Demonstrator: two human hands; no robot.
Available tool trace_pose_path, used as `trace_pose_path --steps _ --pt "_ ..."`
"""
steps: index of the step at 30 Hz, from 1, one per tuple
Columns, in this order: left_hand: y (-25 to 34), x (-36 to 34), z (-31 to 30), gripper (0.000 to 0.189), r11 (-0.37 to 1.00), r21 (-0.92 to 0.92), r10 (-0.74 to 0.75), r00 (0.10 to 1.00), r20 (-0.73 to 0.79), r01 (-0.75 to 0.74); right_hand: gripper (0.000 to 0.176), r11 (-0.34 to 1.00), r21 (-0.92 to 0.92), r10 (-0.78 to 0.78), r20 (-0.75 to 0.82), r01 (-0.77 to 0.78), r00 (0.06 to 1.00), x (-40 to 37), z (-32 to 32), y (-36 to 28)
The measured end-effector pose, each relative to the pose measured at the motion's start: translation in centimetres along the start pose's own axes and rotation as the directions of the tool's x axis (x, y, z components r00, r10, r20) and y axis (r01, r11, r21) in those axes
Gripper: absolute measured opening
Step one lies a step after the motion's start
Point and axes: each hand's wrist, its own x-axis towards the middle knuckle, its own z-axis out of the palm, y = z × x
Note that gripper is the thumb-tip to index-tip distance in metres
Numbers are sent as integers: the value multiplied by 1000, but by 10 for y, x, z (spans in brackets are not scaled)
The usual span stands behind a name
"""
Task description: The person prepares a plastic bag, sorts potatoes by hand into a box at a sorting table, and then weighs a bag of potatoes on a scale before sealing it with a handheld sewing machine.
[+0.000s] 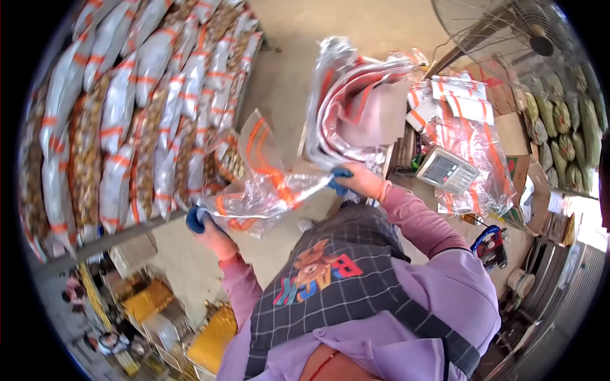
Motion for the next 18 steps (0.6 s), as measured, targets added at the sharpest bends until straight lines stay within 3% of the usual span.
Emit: trace_pose_path --steps 1,3,4,5,6,7,8,9,10,11,12,13,15,18 --pt "6 -3 17 29 1000 -16 14 1000 17 -13 29 948 290 153 -66 -128 986 13 -18 17" --pt "15 -3 40 36 987 77 117 951 284 -144 24 989 31 137 -515 -142 846 46 -58 53" --pt "25 3 50 46 996 64 42 954 297 -64 23 879 -345 141 -469 -328 872 62 -73 91" --pt "36 6 54 51 970 -144 -140 939 315 194 24 608 -662 161 -436 -437 885 79 -89 136" --pt "48 7 57 57 837 -340 -298 879 373 428 22 386 -903 149 -142 -189 979 79 -98 174" --pt "69 1 71 61 889 -290 -230 892 389 355 22 182 -981 206 107 70 973 81 -102 218" --pt "91 -5 88 65 931 -258 -143 908 393 258 24 34 -990 -72 131 133 989 82 -96 273" --pt "101 -10 92 72 969 -55 -183 852 491 241 27 -125 -986 -345 144 107 928 83 -91 324" --pt "103 -22 93 75 961 -97 -163 816 555 258 28 -168 -967 -172 221 192 960 92 -85 325" --pt "100 -32 92 77 984 -8 -139 787 602 180 28 -155 -943 60 287 293 956 102 -82 298" --pt "125 -43 96 77 956 8 -231 734 638 293 29 -141 -922 228 323 360 918 113 -78 276" --pt "131 -49 96 74 953 -53 -198 749 632 297 30 -137 -900 347 347 413 871 118 -77 251" --pt "126 -61 86 68 848 -225 -265 751 605 480 32 -121 -863 496 376 491 782 119 -77 210" --pt "98 -77 68 56 920 -159 -205 785 585 358 36 -99 -864 533 373 494 759 112 -93 169"
